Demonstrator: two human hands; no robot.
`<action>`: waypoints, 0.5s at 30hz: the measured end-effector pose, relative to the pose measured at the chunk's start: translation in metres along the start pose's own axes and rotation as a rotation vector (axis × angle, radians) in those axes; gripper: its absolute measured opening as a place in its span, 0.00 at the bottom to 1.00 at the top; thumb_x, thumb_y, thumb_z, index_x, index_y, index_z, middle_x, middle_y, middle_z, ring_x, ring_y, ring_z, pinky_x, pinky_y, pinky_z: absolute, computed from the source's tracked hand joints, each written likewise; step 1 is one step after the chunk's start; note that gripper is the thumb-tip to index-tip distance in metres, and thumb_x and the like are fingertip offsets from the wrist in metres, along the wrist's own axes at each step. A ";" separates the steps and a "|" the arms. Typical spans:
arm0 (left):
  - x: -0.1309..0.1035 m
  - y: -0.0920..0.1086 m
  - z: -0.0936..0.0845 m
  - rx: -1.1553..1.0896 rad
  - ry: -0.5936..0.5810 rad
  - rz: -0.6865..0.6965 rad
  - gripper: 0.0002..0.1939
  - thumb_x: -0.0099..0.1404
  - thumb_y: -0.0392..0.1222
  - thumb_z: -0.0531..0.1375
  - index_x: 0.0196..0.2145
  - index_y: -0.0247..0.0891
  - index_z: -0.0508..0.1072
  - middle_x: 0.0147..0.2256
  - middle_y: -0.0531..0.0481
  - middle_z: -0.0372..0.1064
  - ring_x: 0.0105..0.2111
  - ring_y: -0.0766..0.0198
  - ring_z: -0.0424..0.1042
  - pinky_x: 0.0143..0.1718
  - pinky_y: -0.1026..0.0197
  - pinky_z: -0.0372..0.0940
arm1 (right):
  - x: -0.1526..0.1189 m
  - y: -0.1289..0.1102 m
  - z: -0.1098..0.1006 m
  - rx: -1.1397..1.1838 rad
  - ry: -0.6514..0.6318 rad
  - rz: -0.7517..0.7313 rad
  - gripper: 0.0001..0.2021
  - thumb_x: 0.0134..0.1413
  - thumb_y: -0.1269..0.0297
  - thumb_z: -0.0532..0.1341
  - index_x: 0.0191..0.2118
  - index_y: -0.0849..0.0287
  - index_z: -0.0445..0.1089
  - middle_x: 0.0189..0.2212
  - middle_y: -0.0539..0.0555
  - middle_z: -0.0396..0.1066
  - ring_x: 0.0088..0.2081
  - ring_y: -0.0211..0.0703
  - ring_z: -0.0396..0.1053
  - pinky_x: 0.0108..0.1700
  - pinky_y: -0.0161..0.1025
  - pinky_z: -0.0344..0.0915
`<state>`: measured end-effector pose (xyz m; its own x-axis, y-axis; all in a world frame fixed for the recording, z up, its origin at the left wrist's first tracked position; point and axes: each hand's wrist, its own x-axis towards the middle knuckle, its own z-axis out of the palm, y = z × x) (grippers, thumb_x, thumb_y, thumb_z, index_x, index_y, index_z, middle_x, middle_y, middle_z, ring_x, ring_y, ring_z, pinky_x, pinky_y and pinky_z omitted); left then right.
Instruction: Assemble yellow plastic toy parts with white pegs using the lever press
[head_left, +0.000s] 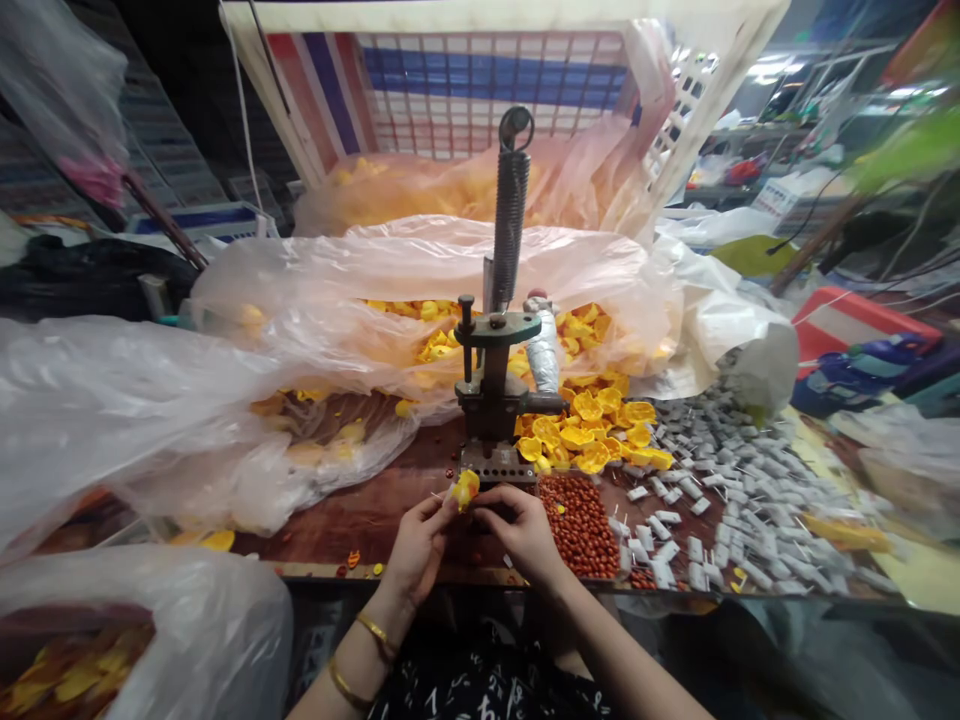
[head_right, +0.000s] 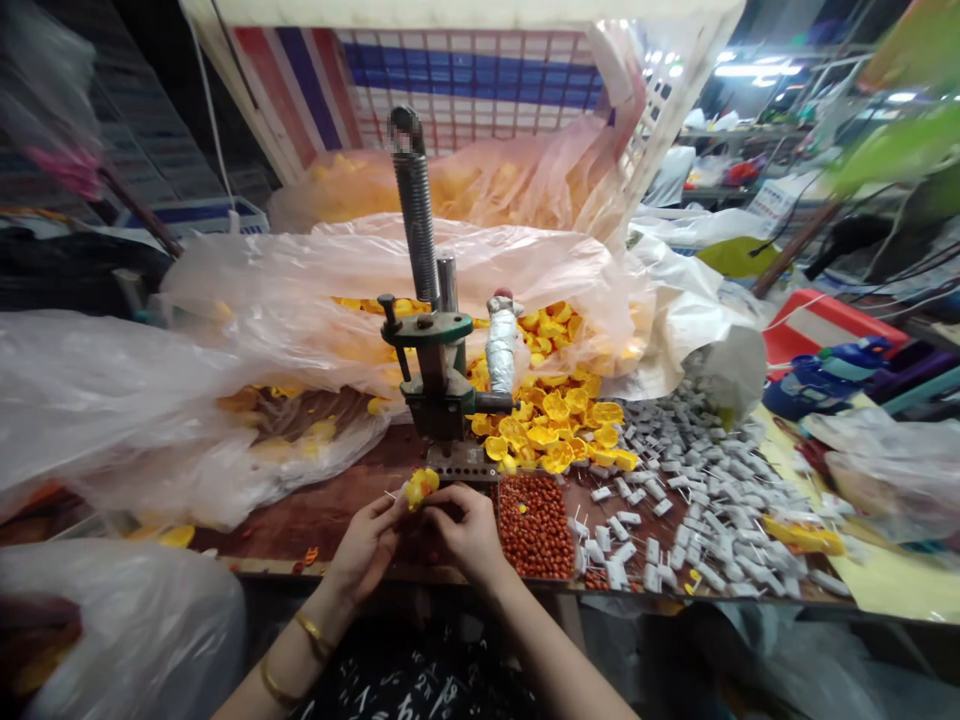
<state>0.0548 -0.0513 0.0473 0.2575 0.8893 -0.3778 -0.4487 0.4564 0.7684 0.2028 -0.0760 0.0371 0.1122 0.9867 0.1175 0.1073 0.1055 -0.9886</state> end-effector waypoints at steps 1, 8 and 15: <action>0.001 0.000 -0.001 0.019 -0.014 0.001 0.21 0.44 0.45 0.71 0.35 0.31 0.78 0.36 0.41 0.76 0.40 0.53 0.73 0.45 0.54 0.65 | 0.002 0.001 0.000 0.019 -0.008 0.041 0.04 0.48 0.67 0.62 0.31 0.59 0.74 0.28 0.53 0.75 0.31 0.42 0.72 0.35 0.36 0.68; 0.059 0.000 -0.005 0.627 -0.055 0.296 0.22 0.49 0.51 0.67 0.37 0.32 0.78 0.36 0.41 0.75 0.38 0.54 0.72 0.43 0.53 0.64 | 0.034 0.021 -0.005 -0.724 0.123 -0.098 0.05 0.46 0.70 0.63 0.23 0.60 0.70 0.30 0.56 0.69 0.35 0.46 0.66 0.38 0.40 0.63; 0.096 0.007 0.001 0.853 -0.201 0.419 0.12 0.45 0.42 0.68 0.31 0.38 0.80 0.34 0.47 0.69 0.37 0.58 0.68 0.43 0.57 0.62 | 0.104 -0.021 -0.086 -0.486 0.539 -0.206 0.13 0.56 0.58 0.55 0.28 0.61 0.70 0.26 0.54 0.68 0.31 0.42 0.65 0.36 0.39 0.63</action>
<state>0.0774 0.0375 0.0173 0.3950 0.9175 0.0462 0.2134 -0.1406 0.9668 0.2970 0.0141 0.0787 0.4974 0.7427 0.4484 0.5878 0.0917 -0.8038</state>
